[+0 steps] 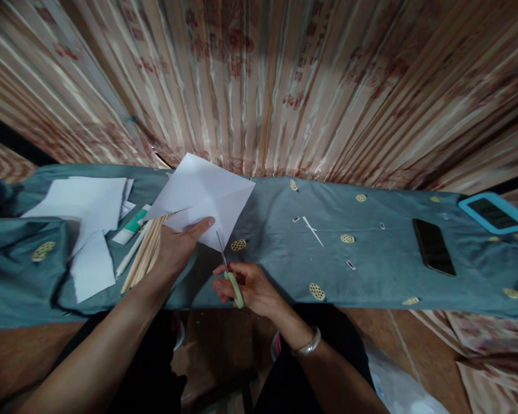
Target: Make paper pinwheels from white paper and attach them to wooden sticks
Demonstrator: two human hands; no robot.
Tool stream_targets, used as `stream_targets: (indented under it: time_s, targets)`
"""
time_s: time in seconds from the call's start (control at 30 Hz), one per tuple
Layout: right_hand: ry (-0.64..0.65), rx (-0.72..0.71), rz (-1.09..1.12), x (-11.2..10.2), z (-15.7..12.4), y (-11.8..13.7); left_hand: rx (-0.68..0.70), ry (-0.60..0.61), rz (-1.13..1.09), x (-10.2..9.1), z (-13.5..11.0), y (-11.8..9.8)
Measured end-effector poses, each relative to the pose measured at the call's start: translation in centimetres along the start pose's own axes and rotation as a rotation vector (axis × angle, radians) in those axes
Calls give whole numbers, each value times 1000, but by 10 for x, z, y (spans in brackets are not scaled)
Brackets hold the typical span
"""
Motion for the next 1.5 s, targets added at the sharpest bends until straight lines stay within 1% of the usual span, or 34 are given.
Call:
stream_targets:
  time_s: [0.23,0.67,0.77,0.87,1.0,1.27,1.4,1.5]
  targets:
    - [-6,3,16,0,0,0,-1,-7,34,0,-3,-8]
    - [0,-8,16,-3,0,-1,-10,8,24,0,0,2]
    - [-1,-2,9,-3,0,0,-27,-12,26,0,-1,1]
    - [-15,7,8,-2,1,2,-35,-6,0,1,-1,-2]
    - [-30,-11,19,-1,2,3,-44,-22,-5,1,-1,-4]
    - [-53,9,48,1,2,6,-60,-16,2,1,-2,-9]
    - [-73,20,59,1,1,6,-75,4,-37,3,-1,-9]
    - [-82,17,60,1,1,6,-100,-6,-98,3,-1,-8]
Point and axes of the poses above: each hand's wrist, its own z-axis towards the middle knuckle, its own x-axis out of the palm, y = z × x, the point moved 3 cm from there along z, towards the middle knuckle, and after that the axes turned 1 degree about z, right-handed, at the moved point
